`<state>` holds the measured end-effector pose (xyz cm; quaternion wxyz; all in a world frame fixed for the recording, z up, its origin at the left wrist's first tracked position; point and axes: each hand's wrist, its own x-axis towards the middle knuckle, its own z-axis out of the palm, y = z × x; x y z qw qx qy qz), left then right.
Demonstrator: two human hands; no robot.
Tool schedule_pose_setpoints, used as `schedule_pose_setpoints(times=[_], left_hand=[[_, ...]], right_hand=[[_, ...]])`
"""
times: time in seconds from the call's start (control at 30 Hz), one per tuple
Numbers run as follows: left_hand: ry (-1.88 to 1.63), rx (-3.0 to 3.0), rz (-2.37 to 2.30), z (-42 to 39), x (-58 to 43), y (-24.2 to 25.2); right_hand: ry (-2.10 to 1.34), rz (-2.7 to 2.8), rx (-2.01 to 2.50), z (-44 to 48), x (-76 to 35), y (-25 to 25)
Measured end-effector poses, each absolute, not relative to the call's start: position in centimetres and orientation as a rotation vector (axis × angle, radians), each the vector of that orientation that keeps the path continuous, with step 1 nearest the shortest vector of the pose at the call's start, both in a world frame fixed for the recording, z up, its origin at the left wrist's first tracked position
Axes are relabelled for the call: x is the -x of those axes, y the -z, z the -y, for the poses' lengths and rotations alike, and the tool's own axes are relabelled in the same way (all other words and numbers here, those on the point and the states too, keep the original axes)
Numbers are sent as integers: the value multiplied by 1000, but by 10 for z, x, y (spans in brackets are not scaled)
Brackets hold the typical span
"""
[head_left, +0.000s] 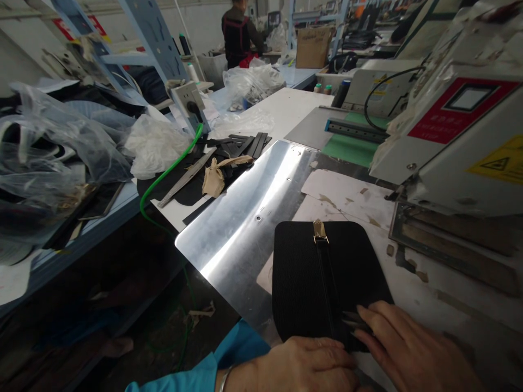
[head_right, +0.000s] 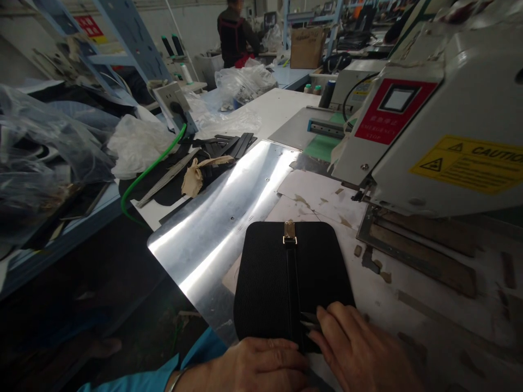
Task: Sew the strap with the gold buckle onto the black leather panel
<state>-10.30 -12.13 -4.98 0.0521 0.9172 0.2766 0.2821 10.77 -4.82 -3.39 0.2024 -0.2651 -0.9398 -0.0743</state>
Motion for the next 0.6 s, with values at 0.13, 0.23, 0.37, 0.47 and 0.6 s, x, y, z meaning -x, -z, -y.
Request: schedule_pose_setpoints(times=[0.13,0.23,0.37,0.47,0.6], left_hand=[[-951,-2748,-841,119,104,47],[-1002,-2732,-842,120,103,50],[-979,-2738,-865,122,102,53],[-971,-2748,-865,122,102,52],[-937,-2770,-837,121,103,50]], right_hand=[[203,2659,648,45,-109,32],[211,2690,592,44,-111,32],[196,2704,575,43,-113,33],[197,2690,560,43,-112,32],[194,2688,555,43,-111,30]])
